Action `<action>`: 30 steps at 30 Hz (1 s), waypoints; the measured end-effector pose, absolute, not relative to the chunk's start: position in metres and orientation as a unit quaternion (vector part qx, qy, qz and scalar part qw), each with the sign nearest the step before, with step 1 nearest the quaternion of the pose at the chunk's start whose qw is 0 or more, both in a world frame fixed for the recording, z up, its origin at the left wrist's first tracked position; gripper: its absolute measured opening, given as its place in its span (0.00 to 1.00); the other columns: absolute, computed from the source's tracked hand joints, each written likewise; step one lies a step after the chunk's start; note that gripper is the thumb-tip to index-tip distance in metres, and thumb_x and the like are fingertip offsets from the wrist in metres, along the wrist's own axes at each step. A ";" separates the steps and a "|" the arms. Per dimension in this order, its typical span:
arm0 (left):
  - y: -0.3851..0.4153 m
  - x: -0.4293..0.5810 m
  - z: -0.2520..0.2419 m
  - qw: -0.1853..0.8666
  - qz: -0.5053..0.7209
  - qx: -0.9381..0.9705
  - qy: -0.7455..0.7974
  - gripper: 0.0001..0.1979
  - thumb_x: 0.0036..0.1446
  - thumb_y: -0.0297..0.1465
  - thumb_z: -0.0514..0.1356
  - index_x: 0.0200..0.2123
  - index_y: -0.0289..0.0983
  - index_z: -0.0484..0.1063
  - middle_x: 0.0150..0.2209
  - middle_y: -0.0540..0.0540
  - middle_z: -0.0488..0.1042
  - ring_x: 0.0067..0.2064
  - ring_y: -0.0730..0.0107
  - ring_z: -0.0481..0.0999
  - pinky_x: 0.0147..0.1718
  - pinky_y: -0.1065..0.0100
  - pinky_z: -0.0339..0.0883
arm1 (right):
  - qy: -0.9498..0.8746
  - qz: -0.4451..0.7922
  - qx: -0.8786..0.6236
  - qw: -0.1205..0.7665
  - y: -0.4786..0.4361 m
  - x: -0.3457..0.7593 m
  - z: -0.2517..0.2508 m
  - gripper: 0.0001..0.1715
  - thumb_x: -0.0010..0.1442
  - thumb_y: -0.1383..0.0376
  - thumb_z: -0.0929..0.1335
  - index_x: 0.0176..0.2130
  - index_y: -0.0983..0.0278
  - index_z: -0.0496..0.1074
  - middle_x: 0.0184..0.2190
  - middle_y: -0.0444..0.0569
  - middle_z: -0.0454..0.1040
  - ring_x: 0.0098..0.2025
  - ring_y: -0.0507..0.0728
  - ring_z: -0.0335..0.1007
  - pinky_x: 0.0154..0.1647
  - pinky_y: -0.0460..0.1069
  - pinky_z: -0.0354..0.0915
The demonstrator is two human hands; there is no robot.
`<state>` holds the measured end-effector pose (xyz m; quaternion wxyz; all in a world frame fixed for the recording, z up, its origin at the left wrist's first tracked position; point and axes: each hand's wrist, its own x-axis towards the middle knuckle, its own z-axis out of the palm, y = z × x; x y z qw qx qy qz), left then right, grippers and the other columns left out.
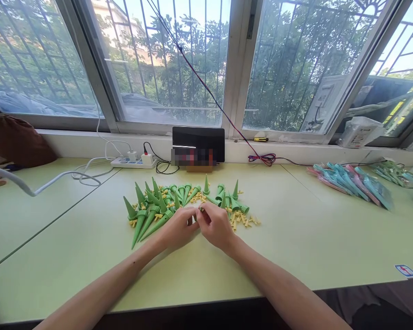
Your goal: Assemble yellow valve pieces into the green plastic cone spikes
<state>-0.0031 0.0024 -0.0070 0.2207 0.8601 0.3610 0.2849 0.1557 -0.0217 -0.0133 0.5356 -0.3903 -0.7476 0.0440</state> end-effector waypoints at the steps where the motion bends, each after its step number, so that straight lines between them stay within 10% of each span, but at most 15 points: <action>1: 0.002 -0.003 -0.007 0.221 0.290 0.859 0.359 0.08 0.61 0.28 0.55 0.31 0.37 0.73 0.30 0.50 0.75 0.30 0.73 0.67 0.32 0.70 0.59 | -0.752 0.037 -0.386 0.534 -0.023 0.155 -0.013 0.10 0.67 0.66 0.63 0.32 0.62 0.69 0.24 0.44 0.70 0.24 0.51 0.62 0.27 0.45 0.60; 10: -0.002 -0.001 -0.004 0.277 0.309 0.820 0.393 0.24 0.65 0.39 0.55 0.61 0.38 0.57 0.26 0.56 0.70 0.26 0.72 0.67 0.29 0.71 0.59 | -0.728 -0.110 -0.334 0.588 -0.033 0.164 0.020 0.08 0.67 0.69 0.64 0.35 0.62 0.70 0.23 0.43 0.72 0.20 0.49 0.61 0.24 0.45 0.61; 17: 0.000 -0.002 -0.012 0.237 0.287 0.832 0.412 0.16 0.65 0.39 0.54 0.51 0.38 0.63 0.25 0.55 0.69 0.27 0.72 0.66 0.30 0.70 0.57 | -0.626 -0.115 -0.455 0.623 -0.002 0.191 0.069 0.12 0.68 0.62 0.64 0.33 0.63 0.72 0.22 0.43 0.72 0.22 0.50 0.64 0.28 0.45 0.62; 30: -0.001 -0.004 -0.009 0.185 0.230 0.875 0.384 0.10 0.63 0.30 0.53 0.34 0.37 0.74 0.22 0.52 0.70 0.25 0.74 0.63 0.31 0.69 0.55 | -0.702 -0.055 -0.683 0.193 0.094 0.224 0.065 0.14 0.64 0.69 0.63 0.38 0.65 0.78 0.36 0.55 0.80 0.40 0.58 0.74 0.38 0.48 0.60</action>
